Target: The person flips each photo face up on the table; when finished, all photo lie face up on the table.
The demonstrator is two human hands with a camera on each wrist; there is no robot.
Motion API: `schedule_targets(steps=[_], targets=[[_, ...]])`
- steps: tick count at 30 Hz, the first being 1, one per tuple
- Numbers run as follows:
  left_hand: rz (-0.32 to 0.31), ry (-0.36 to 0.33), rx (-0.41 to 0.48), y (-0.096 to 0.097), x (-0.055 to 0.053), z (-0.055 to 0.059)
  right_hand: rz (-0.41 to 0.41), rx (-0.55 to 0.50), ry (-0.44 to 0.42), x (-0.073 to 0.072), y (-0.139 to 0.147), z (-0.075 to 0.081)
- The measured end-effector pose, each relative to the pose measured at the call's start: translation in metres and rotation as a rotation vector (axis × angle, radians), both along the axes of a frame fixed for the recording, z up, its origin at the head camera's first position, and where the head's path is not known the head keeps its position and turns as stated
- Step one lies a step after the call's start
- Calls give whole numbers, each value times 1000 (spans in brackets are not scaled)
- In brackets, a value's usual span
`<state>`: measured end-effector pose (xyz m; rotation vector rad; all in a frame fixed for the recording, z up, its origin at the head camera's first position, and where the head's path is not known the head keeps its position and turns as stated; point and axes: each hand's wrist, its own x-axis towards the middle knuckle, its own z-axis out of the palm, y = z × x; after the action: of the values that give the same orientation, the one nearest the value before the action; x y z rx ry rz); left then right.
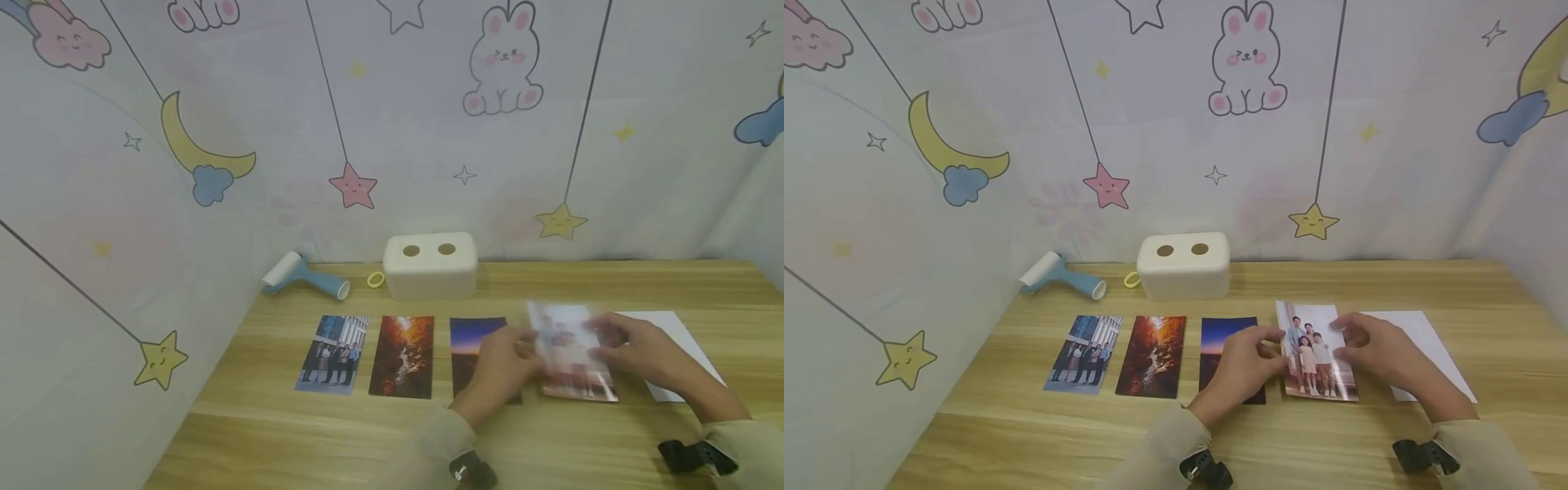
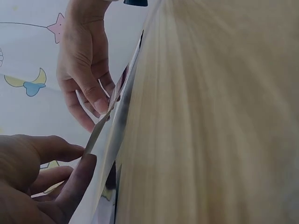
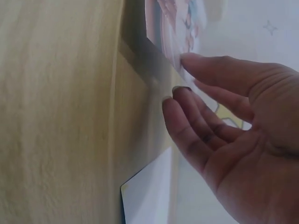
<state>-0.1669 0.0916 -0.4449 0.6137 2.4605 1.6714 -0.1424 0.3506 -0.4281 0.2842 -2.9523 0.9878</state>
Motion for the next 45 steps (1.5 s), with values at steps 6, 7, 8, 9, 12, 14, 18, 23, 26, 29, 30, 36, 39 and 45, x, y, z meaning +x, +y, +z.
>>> schedule_targets(steps=[6,7,8,9,12,14,18,23,26,29,30,36,39,45], targets=[[-4,59,-130,1,0,1,17,2,-20,-1,0,-2],[-5,83,-165,1,0,1,16,3,-21,-1,0,-2],[-7,103,-195,1,0,1,14,5,-23,-1,0,-2],[-10,126,-225,1,0,2,13,9,-24,-2,0,-3],[-17,149,-276,2,0,2,18,11,-27,-2,0,-4],[-30,147,-284,2,0,1,22,12,-31,-1,0,-4],[-44,170,-304,3,0,1,24,24,-32,-2,0,-3],[-52,238,-322,5,0,-1,22,56,-26,-4,0,-2],[-38,268,-332,6,0,-3,24,72,-27,-5,0,-1],[-25,290,-342,7,1,-5,26,84,-24,-5,-1,-2],[-22,296,-345,7,1,-5,29,87,-21,-5,0,-2],[-28,307,-356,7,1,-5,37,101,-9,-5,0,-2],[-33,318,-367,7,1,-6,44,97,-2,-5,0,-3],[-38,334,-373,7,2,-7,50,93,7,-4,1,-4]])
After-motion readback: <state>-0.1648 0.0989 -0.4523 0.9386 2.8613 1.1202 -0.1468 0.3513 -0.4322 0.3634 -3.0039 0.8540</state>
